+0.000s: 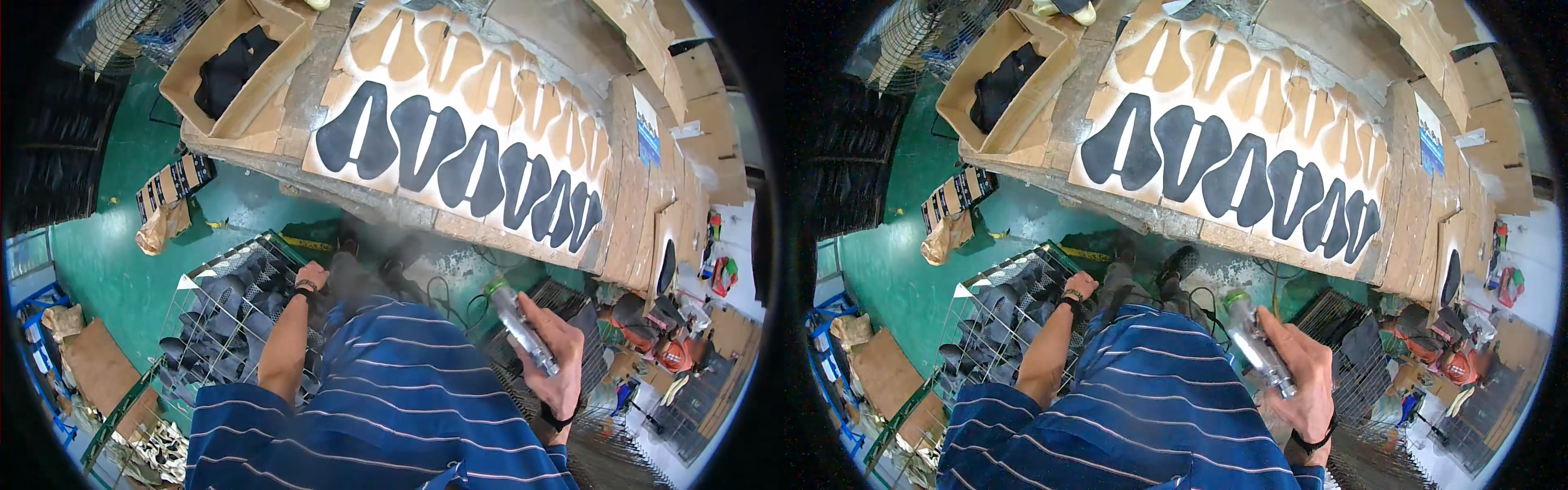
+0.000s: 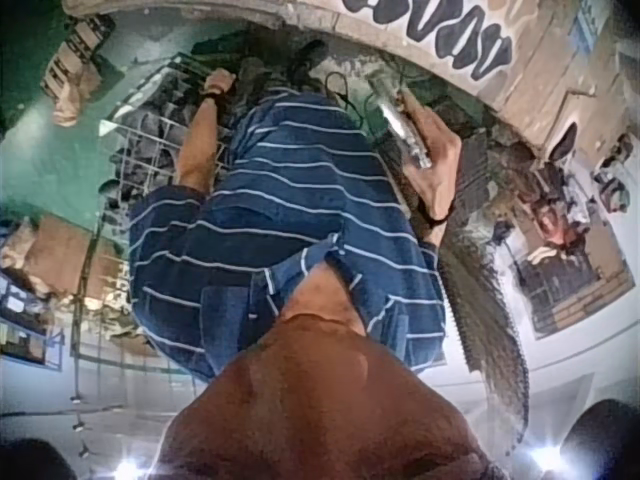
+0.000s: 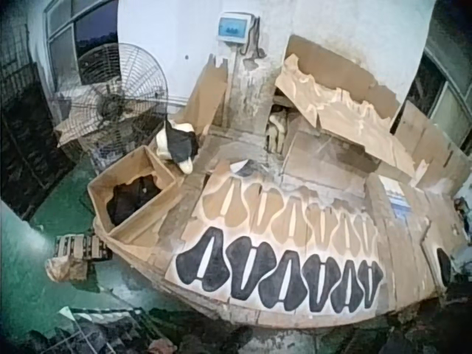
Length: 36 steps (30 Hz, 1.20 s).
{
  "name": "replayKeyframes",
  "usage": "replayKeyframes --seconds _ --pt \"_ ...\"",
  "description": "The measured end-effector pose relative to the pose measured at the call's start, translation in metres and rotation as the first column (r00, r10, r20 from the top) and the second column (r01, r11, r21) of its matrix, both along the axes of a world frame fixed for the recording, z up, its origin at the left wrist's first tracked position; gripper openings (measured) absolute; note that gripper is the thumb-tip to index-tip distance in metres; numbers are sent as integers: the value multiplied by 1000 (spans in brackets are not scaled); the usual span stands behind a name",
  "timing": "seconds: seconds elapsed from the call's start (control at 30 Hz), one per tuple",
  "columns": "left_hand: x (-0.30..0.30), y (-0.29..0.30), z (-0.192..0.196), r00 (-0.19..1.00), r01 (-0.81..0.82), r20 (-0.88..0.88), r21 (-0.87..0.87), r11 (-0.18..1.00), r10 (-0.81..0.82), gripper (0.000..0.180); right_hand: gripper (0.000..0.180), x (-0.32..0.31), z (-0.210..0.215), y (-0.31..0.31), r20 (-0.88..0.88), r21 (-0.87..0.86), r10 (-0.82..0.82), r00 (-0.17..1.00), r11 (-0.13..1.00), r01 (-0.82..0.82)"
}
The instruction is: The recorder uses an applicator tool to apply adhesive to bicycle saddle components on a workbench.
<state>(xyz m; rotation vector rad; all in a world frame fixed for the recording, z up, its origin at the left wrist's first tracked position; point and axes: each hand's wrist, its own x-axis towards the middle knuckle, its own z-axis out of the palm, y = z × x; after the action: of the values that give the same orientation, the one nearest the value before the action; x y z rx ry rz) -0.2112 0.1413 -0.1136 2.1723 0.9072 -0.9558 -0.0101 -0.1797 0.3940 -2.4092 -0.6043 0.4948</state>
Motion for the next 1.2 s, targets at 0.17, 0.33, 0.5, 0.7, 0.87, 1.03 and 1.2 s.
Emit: replayKeyframes --seconds 0.17,0.33,0.5,0.7,0.87,1.03,1.2 --pt "-16 4 -29 998 11 -58 48 999 -9 39 60 -2 12 0 5 10 -12 1000 1000 12" --pt "-7 -1 -22 1000 2 -7 43 999 -2 38 76 -2 9 -2 -14 15 52 999 999 -52" --pt "-8 3 -25 998 66 0 -15 998 -66 45 62 2 16 0 -4 -14 41 999 999 -41" --pt "-9 -4 -28 999 34 -7 15 999 -34 38 62 6 14 5 23 -11 0 1000 1000 0" --pt "-4 -1 -27 995 94 -17 -20 995 -94 42 60 8 15 11 45 30 -39 998 999 37" --pt "-11 2 -27 1000 24 19 20 1000 -24 44 58 11 13 19 32 48 -38 999 998 36" --pt "-5 5 -20 1000 20 23 3 1000 -20 43 57 15 9 29 61 42 -60 996 997 58"
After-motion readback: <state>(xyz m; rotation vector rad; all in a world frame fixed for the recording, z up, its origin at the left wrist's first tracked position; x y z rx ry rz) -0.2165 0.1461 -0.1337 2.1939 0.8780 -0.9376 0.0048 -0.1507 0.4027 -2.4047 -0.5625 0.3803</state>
